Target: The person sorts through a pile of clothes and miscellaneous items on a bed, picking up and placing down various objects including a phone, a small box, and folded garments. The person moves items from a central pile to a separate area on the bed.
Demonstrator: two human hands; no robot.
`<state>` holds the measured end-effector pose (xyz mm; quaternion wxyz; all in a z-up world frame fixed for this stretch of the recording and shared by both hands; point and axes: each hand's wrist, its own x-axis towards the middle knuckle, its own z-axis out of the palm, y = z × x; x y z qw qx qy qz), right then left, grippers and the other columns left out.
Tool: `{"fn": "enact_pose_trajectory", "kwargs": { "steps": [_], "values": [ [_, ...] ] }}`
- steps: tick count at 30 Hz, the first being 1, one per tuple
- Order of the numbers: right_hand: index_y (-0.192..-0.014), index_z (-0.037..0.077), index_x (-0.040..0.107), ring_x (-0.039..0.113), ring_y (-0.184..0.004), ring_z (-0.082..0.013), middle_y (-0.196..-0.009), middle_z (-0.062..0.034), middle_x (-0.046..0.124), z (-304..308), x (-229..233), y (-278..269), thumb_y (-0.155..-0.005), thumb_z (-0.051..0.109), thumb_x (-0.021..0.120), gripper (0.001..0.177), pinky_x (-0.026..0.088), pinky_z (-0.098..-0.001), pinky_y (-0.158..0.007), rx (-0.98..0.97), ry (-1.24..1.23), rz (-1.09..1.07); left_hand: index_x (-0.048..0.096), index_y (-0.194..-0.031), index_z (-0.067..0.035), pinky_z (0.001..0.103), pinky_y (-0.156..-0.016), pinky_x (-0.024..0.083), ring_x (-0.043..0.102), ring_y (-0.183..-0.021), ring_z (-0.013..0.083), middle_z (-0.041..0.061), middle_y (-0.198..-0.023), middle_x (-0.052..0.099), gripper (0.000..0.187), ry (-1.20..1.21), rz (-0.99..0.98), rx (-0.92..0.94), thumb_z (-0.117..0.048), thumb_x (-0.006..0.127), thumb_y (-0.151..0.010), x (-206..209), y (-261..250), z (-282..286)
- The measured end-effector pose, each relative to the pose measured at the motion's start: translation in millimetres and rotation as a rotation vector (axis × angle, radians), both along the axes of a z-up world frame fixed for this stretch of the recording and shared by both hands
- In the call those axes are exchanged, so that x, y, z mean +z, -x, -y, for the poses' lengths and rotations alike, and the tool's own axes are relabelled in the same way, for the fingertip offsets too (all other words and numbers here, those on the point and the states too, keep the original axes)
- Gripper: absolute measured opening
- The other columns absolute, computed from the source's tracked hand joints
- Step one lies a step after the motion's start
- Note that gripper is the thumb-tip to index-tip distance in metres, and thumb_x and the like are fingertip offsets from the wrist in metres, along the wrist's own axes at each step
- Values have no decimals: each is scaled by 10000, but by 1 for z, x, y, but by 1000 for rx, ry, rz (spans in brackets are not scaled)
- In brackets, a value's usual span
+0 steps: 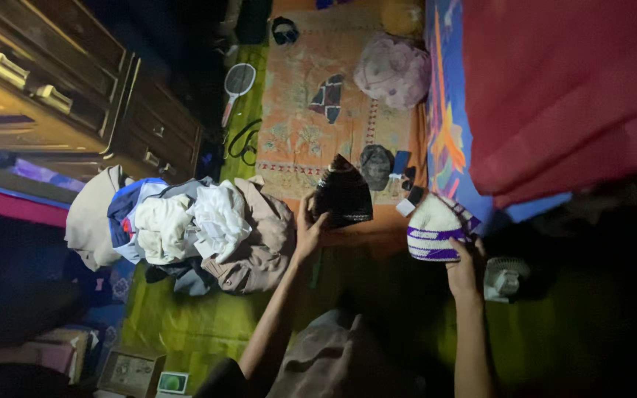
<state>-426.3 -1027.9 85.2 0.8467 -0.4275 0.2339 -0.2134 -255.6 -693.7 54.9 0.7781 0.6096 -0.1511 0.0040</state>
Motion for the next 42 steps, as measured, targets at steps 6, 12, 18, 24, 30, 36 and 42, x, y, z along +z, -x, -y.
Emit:
{"fn": "enact_pose_trajectory", "kwargs": {
  "steps": [6, 12, 18, 24, 30, 36, 42],
  "values": [
    [-1268, 71, 611, 658, -1085, -251, -1184, -85, 652, 11, -54, -44, -867, 74, 716, 414, 575, -387, -930, -37, 59, -118, 452, -1435, -40, 329, -1115, 411, 554, -1292, 204, 120, -1357, 604, 592, -20, -87, 82, 96, 622, -884, -18, -28, 25],
    [-1344, 37, 509, 600, -1047, -215, -1210, -97, 575, 12, -137, -101, -877, 147, 746, 535, 528, -407, -837, -53, 187, -324, 448, -1432, -43, 337, -1044, 467, 578, -1220, 216, 117, -1319, 614, 560, 26, -224, 137, 100, 603, -913, -40, -59, 52],
    [-1281, 117, 542, 601, -1072, -147, -1219, -39, 631, 24, -233, -180, -793, 65, 784, 547, 484, -276, -919, -68, 327, -381, 423, -1431, -93, 371, -949, 488, 575, -1190, 221, 86, -1335, 580, 568, 330, -454, 147, 98, 561, -915, -99, -99, 85],
    [-1121, 74, 623, 648, -879, -223, -1005, -64, 665, 54, -327, -256, -855, 41, 746, 295, 538, -369, -738, -49, 168, -334, 452, -1444, -71, 361, -1056, 465, 559, -1260, 223, 110, -1380, 576, 550, 272, -307, 178, 120, 551, -937, -207, -163, 123],
    [-1145, 224, 585, 693, -829, -274, -1001, -63, 672, 84, -424, -315, -803, 91, 660, 375, 600, -514, -609, 26, -222, -508, 454, -1457, -82, 349, -1060, 456, 566, -1271, 231, 113, -1397, 580, 596, 226, -384, 188, 127, 508, -902, -310, -203, 147],
    [-1272, 169, 592, 688, -920, -275, -1132, -81, 655, 116, -525, -393, -826, 64, 748, 483, 607, -519, -699, -121, -58, -588, 457, -1460, -71, 346, -1058, 443, 536, -1284, 235, 122, -1417, 547, 641, 170, -403, 177, 148, 518, -860, -396, -246, 161],
    [-1345, 174, 561, 656, -996, -239, -1242, -50, 610, 137, -615, -479, -862, 204, 709, 506, 569, -576, -737, -89, -75, -556, 462, -1458, -83, 354, -1044, 461, 555, -1261, 249, 122, -1411, 551, 664, 176, -411, 85, 136, 510, -833, -459, -291, 185]
  ]
}}
